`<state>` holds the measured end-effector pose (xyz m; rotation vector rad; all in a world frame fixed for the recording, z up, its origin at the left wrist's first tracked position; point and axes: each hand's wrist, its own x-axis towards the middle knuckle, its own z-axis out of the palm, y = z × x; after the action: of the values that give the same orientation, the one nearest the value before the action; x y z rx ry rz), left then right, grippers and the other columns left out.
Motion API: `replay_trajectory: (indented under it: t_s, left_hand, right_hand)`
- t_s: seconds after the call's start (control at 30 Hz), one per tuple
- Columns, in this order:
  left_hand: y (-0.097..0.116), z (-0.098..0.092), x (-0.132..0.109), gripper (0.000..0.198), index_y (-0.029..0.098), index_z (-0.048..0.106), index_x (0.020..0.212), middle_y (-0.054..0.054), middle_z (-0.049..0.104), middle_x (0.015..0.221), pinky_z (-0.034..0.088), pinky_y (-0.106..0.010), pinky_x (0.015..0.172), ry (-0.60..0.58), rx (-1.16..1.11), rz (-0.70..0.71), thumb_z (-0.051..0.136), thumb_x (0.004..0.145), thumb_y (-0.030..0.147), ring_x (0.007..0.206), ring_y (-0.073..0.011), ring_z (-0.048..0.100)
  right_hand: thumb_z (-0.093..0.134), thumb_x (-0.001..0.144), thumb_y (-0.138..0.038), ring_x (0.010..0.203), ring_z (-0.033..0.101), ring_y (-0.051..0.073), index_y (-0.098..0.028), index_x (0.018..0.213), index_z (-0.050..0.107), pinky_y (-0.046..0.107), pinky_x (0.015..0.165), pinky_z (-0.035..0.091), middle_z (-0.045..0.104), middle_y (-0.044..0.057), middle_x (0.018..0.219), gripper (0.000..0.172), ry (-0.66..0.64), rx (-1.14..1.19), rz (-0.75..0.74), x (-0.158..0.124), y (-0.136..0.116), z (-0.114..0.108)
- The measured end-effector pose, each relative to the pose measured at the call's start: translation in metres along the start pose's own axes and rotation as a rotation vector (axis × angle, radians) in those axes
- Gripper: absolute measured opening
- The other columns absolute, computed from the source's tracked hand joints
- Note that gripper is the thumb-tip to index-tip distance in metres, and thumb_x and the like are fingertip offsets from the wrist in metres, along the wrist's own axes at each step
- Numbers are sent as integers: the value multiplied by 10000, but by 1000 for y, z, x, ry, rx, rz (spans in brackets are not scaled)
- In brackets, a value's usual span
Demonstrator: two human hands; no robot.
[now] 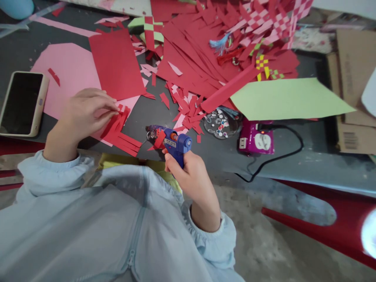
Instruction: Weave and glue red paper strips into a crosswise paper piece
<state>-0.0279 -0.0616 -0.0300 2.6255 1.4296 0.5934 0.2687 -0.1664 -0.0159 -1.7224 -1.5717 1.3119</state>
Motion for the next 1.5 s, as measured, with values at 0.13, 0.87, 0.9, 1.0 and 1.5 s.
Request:
replay_trajectory:
  t_s: [0.13, 0.87, 0.9, 1.0, 1.5]
  left_hand:
    - [-4, -1, -2, 208, 250, 668, 867, -11, 739, 1219, 518, -487, 1101, 2, -88, 53, 540, 990, 358, 1312, -216, 585]
    - [16, -33, -67, 168, 312, 669, 846, 39, 785, 945, 618, -524, 926, 245, -267, -58, 719, 873, 154, 998, -217, 730]
    - [16, -33, -69, 168, 316, 670, 843, 47, 784, 937, 618, -523, 921, 251, -272, -65, 723, 872, 159, 985, -214, 732]
    - [15, -31, -74, 165, 325, 676, 840, 56, 785, 931, 613, -528, 928, 255, -283, -93, 728, 872, 172, 987, -214, 731]
    - [9, -23, -86, 162, 292, 661, 891, 12, 768, 952, 594, -521, 892, 269, -254, -68, 717, 883, 140, 933, -208, 708]
  right_hand:
    - [549, 897, -411, 584, 591, 136, -195, 673, 608, 283, 611, 451, 662, 25, 626, 317, -6, 9, 0, -2, 0, -1]
    - [532, 922, -449, 589, 571, 135, -206, 636, 598, 287, 607, 429, 635, 15, 616, 381, -219, -27, -19, 9, -42, 22]
    - [529, 920, -460, 593, 574, 139, -208, 639, 596, 292, 614, 430, 638, 16, 619, 383, -226, -38, -8, 9, -44, 24]
    - [517, 915, -483, 640, 602, 155, -213, 640, 587, 312, 661, 435, 672, 30, 663, 392, -245, -73, 11, 10, -47, 28]
    - [531, 924, -526, 682, 618, 185, -214, 604, 605, 323, 651, 444, 671, 56, 668, 453, -241, -73, 62, 10, -44, 35]
